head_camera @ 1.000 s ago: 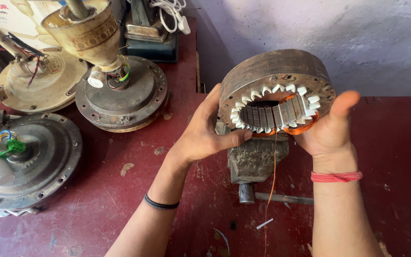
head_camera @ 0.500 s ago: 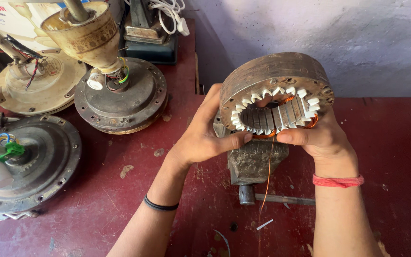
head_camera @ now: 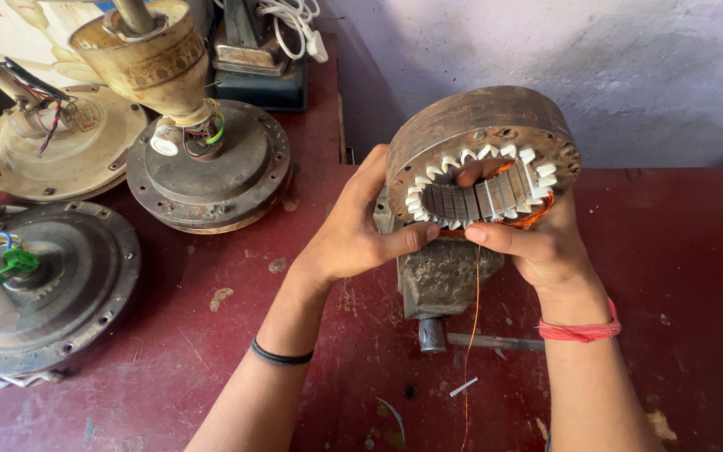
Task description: The person winds copper wire around the slots of a motor stator held in a bench vise. They repeatedly wrap the wire, adjust the stator, and use scissors to press and trim the wire ends.
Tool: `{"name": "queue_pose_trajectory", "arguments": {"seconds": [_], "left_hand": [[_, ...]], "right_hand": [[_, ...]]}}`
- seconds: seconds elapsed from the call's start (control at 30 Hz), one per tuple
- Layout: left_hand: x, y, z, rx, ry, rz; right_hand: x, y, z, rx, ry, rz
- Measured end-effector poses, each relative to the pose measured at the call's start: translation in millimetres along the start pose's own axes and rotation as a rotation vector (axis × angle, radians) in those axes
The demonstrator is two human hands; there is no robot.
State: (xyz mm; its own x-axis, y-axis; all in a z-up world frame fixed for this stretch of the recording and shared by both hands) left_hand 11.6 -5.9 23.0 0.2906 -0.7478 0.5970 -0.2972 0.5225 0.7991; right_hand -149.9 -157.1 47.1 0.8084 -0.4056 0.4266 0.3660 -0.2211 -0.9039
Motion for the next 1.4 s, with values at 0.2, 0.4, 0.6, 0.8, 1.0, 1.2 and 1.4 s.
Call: {"name": "queue_pose_trajectory", "arguments": {"seconds": [0.2, 0.4, 0.6, 0.8, 1.0, 1.2, 1.4], "left_hand": [[-0.1, 1.7, -0.3, 0.105, 0.007, 0.001], [0.6, 4.8, 4.2, 0.092, 0.042, 0.022], [1.2, 0.8, 5.4, 0.025, 0.057, 0.025], [2.1, -2.1, 2.5, -0.032, 0.044, 0.037], [1.0, -3.0, -0.1, 0.072, 0.053, 0.055], [2.5, -11.3, 3.6, 0.039, 0.054, 0.029], [4.6, -18.1, 1.8, -0.047, 0.01, -0.006]], "right_hand": [[-0.7, 6.3, -2.5, -0.015, 0.003, 0.026], [-2.9, 10.3, -3.8, 0.007, 0.001, 0.057], [-2.0, 13.5, -6.9, 0.033, -0.024, 0.052], [-1.4, 9.4, -7.2, 0.026, -0.048, 0.026], [0.2, 4.7, -6.3, 0.024, -0.046, 0.027], [1.2, 5.2, -8.0, 0.007, -0.068, 0.017], [-0.7, 9.0, -11.7, -0.007, -0.074, 0.007]]}}
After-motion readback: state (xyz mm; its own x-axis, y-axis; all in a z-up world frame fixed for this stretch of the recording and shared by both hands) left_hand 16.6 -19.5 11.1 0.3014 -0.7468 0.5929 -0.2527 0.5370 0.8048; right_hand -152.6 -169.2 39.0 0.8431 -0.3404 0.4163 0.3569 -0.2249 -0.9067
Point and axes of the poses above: each hand's wrist, its own x-axis towards the middle knuckle, its own z-axis out of the palm, y = z × x, the point moved 2 cm from there along x, towards the middle knuckle, and after that the axes turned 4 degrees about -x, right-handed, at the moved point
